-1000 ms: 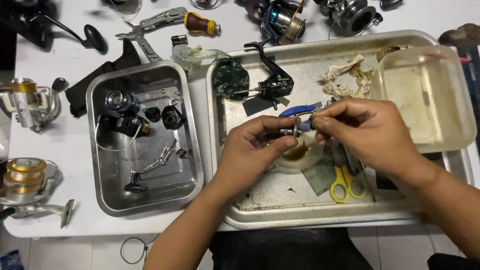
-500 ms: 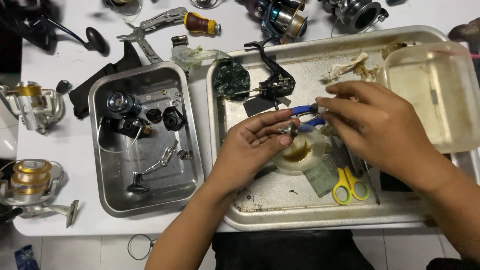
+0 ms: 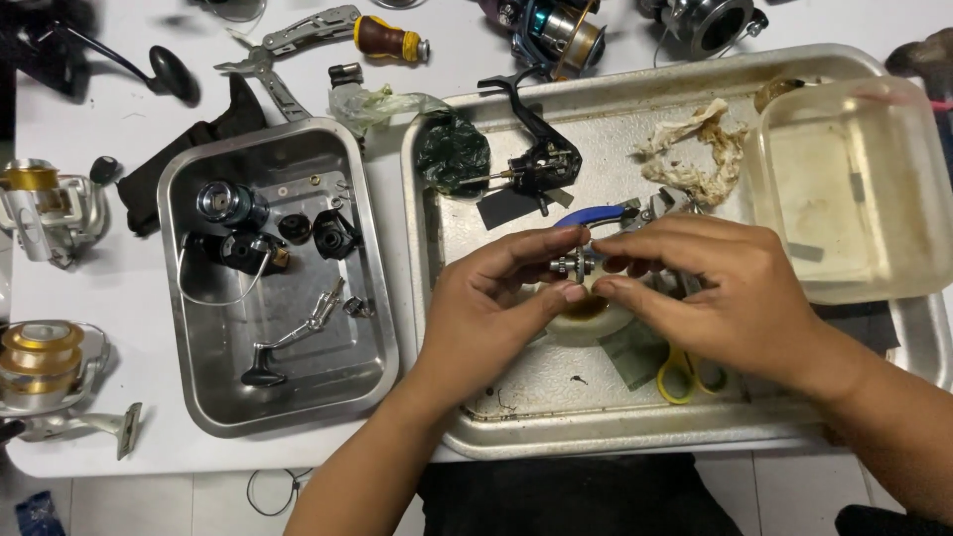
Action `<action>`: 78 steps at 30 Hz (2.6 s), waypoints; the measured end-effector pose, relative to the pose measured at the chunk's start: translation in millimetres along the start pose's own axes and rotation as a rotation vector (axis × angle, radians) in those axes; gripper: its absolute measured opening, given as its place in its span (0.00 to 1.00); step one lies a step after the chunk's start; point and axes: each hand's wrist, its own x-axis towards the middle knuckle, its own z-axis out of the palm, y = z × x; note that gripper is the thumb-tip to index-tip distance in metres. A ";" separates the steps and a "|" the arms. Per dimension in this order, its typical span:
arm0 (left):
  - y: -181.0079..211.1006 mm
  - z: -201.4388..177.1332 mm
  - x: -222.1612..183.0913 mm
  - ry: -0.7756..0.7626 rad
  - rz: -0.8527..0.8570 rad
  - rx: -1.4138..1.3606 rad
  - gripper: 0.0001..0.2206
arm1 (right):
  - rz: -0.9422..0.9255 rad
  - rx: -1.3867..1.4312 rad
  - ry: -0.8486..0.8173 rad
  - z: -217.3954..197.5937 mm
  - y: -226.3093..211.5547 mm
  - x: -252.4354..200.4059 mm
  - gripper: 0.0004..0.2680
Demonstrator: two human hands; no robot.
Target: A person is meticulously sanding and cleaning a small internal component of a fishing reel using sandpaper and a small metal pick.
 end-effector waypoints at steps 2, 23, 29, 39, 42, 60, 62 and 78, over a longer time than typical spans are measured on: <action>-1.6 -1.1 -0.2 -0.003 0.019 0.033 0.19 | 0.009 0.011 -0.004 2.7 1.4 -0.6 0.10; -8.9 -4.7 1.9 -0.100 0.193 0.395 0.17 | -0.185 -0.050 0.120 12.7 1.1 0.1 0.05; -10.7 -1.7 -0.1 -0.096 0.121 0.363 0.16 | -0.303 -0.109 0.108 13.6 7.2 -0.1 0.05; -16.2 -3.4 -0.2 -0.112 -0.041 0.153 0.16 | -0.357 -0.111 0.083 12.6 7.6 1.1 0.08; -12.2 -6.0 1.2 -0.091 -0.066 0.063 0.18 | -0.400 -0.110 0.097 11.2 8.9 1.1 0.07; -16.2 -2.9 -0.7 -0.087 -0.109 0.125 0.17 | -0.525 -0.358 0.070 9.2 9.9 3.2 0.10; -16.6 -3.1 -1.2 -0.093 -0.117 0.119 0.17 | -0.519 -0.328 0.066 10.2 11.0 3.7 0.10; -12.3 -11.4 3.1 -0.155 -0.072 -0.013 0.17 | -0.360 -0.068 0.024 2.6 6.2 7.7 0.08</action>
